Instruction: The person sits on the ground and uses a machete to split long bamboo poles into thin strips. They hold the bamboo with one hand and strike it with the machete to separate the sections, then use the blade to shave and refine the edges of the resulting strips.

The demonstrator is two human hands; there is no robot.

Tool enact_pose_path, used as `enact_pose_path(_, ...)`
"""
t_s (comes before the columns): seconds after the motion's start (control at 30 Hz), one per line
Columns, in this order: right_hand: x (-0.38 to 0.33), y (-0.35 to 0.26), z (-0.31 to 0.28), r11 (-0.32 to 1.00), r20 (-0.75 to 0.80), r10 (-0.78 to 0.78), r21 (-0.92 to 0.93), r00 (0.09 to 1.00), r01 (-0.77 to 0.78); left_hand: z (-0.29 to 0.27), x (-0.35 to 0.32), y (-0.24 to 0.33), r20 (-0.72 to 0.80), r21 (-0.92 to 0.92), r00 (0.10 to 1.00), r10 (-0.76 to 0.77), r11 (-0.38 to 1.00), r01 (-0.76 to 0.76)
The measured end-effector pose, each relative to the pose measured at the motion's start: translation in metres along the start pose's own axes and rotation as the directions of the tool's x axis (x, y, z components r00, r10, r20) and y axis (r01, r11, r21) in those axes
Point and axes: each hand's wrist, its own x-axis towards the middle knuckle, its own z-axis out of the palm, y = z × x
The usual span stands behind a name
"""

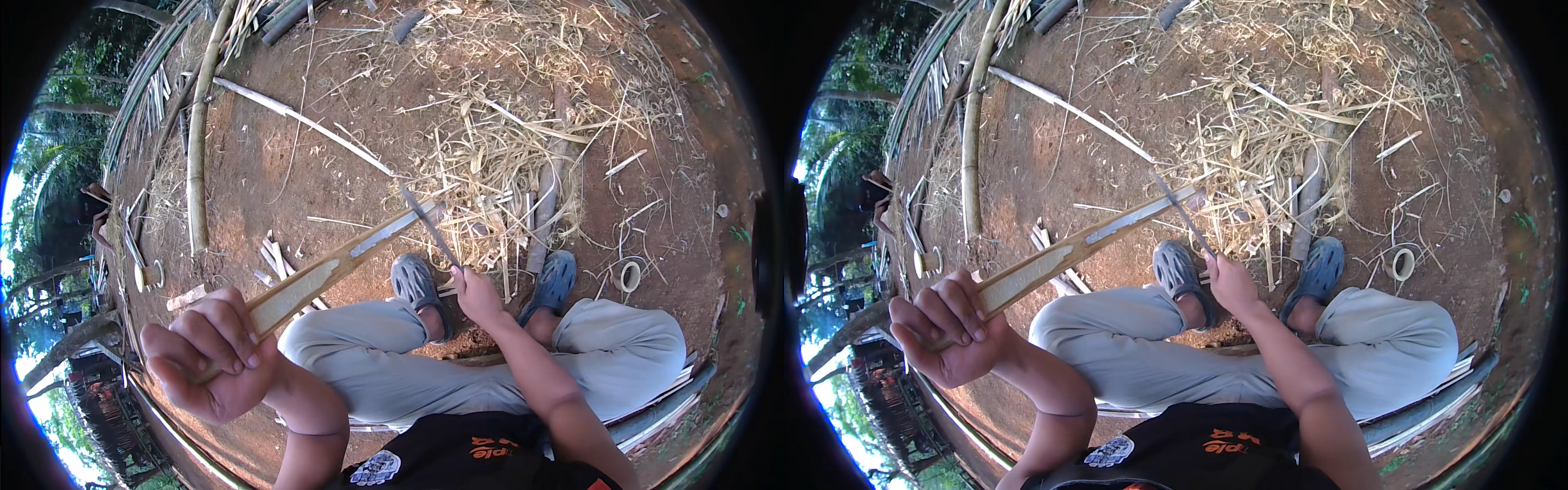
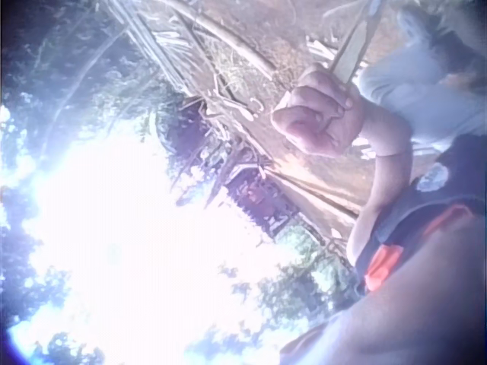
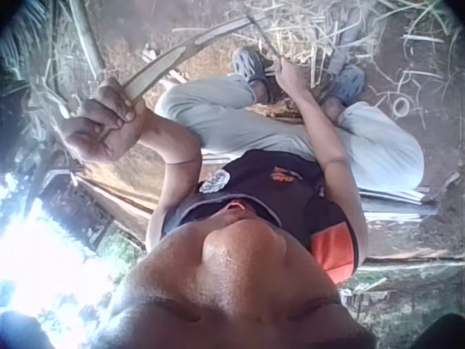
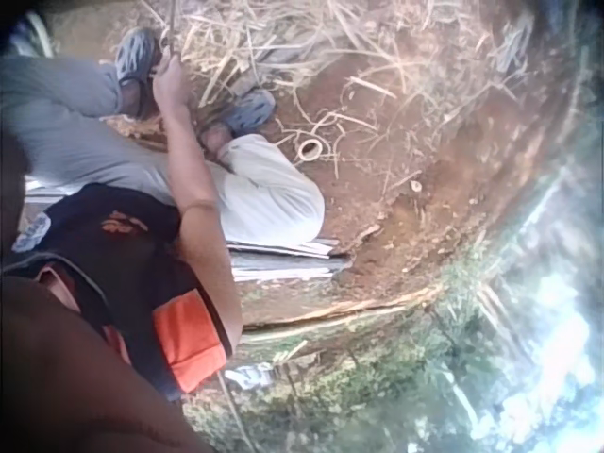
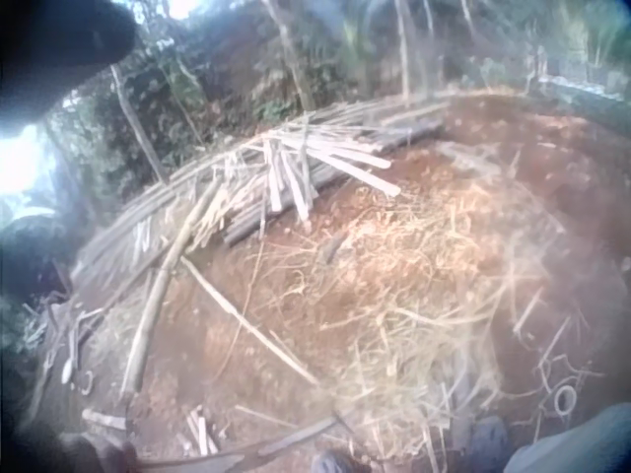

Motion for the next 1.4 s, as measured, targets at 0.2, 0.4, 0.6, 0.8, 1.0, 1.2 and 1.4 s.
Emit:
enact_pose_path(0.2,0.000,-0.008,-0.005,0.999,-0.003,0.003,-0.040,1.000,-0.003,0.001,0.006,-0.015,-0.030,0.002,0.999,-0.022,1.000,0.023)
enact_pose_path(0.4,-0.001,-0.038,-0.005,0.990,-0.052,-0.142,-0.014,0.989,0.141,0.003,0.012,-0.016,0.004,-0.005,0.997,-0.071,0.997,0.071)
enact_pose_path(0.6,0.010,-0.022,-0.001,0.997,-0.023,-0.076,-0.001,0.997,0.076,-0.001,0.013,-0.013,-0.017,-0.011,0.996,-0.091,0.996,0.091)
enact_pose_path(0.8,0.003,-0.031,-0.005,0.998,-0.024,-0.059,0.010,0.998,0.059,0.003,0.013,-0.010,-0.031,-0.010,0.994,-0.105,0.994,0.104)
enact_pose_path(1.0,0.007,-0.023,-0.014,1.000,-0.003,-0.024,-0.013,1.000,0.024,0.002,0.017,-0.020,0.067,-0.019,0.993,-0.102,0.994,0.104)
enact_pose_path(1.2,0.000,-0.077,-0.046,0.960,-0.044,-0.280,-0.022,0.959,0.279,-0.012,0.015,-0.019,0.129,-0.042,0.990,-0.062,0.997,0.068)
enact_pose_path(1.4,0.027,0.001,-0.010,0.994,0.010,0.028,-0.103,1.000,-0.027,-0.007,0.014,-0.022,0.131,-0.047,0.990,-0.053,0.997,0.059)
